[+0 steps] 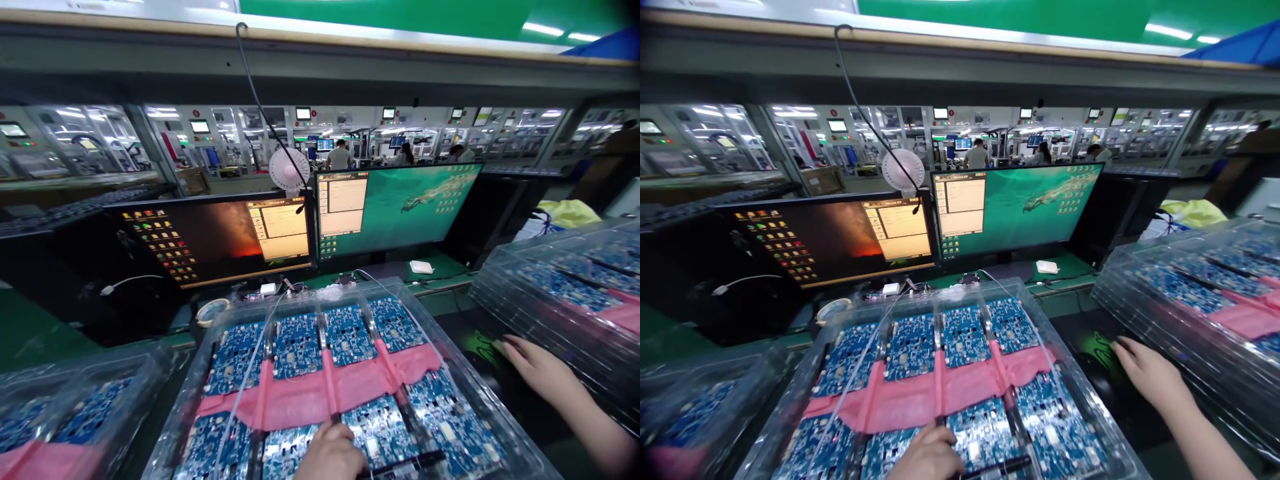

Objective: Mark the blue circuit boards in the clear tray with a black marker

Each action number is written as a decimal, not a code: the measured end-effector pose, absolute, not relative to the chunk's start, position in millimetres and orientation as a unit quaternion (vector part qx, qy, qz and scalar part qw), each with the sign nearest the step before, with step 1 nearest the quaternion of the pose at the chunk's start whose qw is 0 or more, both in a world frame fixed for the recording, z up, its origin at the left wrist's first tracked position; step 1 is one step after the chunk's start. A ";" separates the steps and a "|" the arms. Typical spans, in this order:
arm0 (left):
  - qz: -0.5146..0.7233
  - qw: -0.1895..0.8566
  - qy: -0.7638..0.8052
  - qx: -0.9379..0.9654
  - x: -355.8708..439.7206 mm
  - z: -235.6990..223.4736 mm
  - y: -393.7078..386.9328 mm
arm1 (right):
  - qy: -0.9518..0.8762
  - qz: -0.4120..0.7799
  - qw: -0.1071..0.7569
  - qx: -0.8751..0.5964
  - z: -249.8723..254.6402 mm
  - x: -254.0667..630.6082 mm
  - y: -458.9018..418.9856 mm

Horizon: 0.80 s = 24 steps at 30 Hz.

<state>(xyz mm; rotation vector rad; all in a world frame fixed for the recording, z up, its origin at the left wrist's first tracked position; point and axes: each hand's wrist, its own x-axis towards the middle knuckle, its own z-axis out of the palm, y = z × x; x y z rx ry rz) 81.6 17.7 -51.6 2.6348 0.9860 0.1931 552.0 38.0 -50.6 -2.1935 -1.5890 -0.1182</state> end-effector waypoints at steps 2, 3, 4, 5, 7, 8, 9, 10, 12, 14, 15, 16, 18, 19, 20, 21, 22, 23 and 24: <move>0.103 0.192 0.361 0.907 78.8 -28.9 15.0 | -0.584 -0.054 0.258 -0.768 -18.4 520.0 35.0; 0.124 0.210 0.372 0.896 77.5 -14.6 13.0 | -0.598 -0.052 0.284 -0.748 -0.4 497.4 31.5; 0.150 0.218 0.390 0.882 76.6 0.2 10.6 | -0.620 -0.041 0.297 -0.724 17.2 471.2 26.4; 0.173 0.218 0.417 0.865 76.3 14.6 7.9 | -0.654 -0.019 0.295 -0.697 33.2 442.3 20.0; 0.170 0.214 0.451 0.850 78.4 37.9 2.1 | -0.746 0.051 0.275 -0.604 56.1 382.4 5.2; 0.145 0.210 0.455 0.853 80.9 45.7 -0.9 | -0.785 0.108 0.255 -0.554 61.8 354.0 -2.1; 0.108 0.205 0.449 0.863 84.0 51.0 -4.0 | -0.810 0.172 0.231 -0.512 63.5 328.3 -8.4; 0.065 0.197 0.436 0.876 87.4 54.0 -7.1 | -0.838 0.217 0.221 -0.449 61.9 305.9 -13.5; -0.014 0.175 0.409 0.895 93.0 55.9 -13.5 | -0.875 0.258 0.202 -0.358 53.1 272.0 -19.3; -0.051 0.151 0.408 0.899 94.1 55.7 -20.6 | -0.900 0.207 0.235 -0.304 44.7 251.3 -20.9; -0.046 0.142 0.412 0.899 92.5 55.3 -24.4 | -0.907 0.158 0.260 -0.291 42.7 244.9 -21.0; -0.029 0.135 0.414 0.900 89.6 54.6 -28.4 | -0.910 0.105 0.286 -0.281 42.6 240.7 -21.2; 0.032 0.118 0.415 0.902 82.0 51.0 -36.3 | -0.911 0.028 0.313 -0.266 46.0 237.0 -22.6; 0.067 0.102 0.415 0.902 78.4 47.9 -40.0 | -0.917 0.006 0.311 -0.250 48.0 236.8 -24.0; 0.095 0.080 0.414 0.902 75.5 44.0 -43.1 | -0.921 -0.005 0.310 -0.237 49.1 237.1 -25.9; 0.110 0.059 0.410 0.904 73.6 39.9 -45.6 | -0.920 -0.007 0.316 -0.232 48.5 237.5 -28.2; 0.111 0.041 0.403 0.907 72.8 36.1 -47.4 | -0.915 -0.002 0.328 -0.234 46.0 237.9 -30.9; 0.100 0.029 0.396 0.912 73.0 33.2 -48.6 | -0.907 0.008 0.345 -0.241 41.8 238.0 -33.7; 0.080 0.026 0.390 0.917 73.8 31.6 -49.3 | -0.897 0.026 0.365 -0.250 36.4 237.6 -36.6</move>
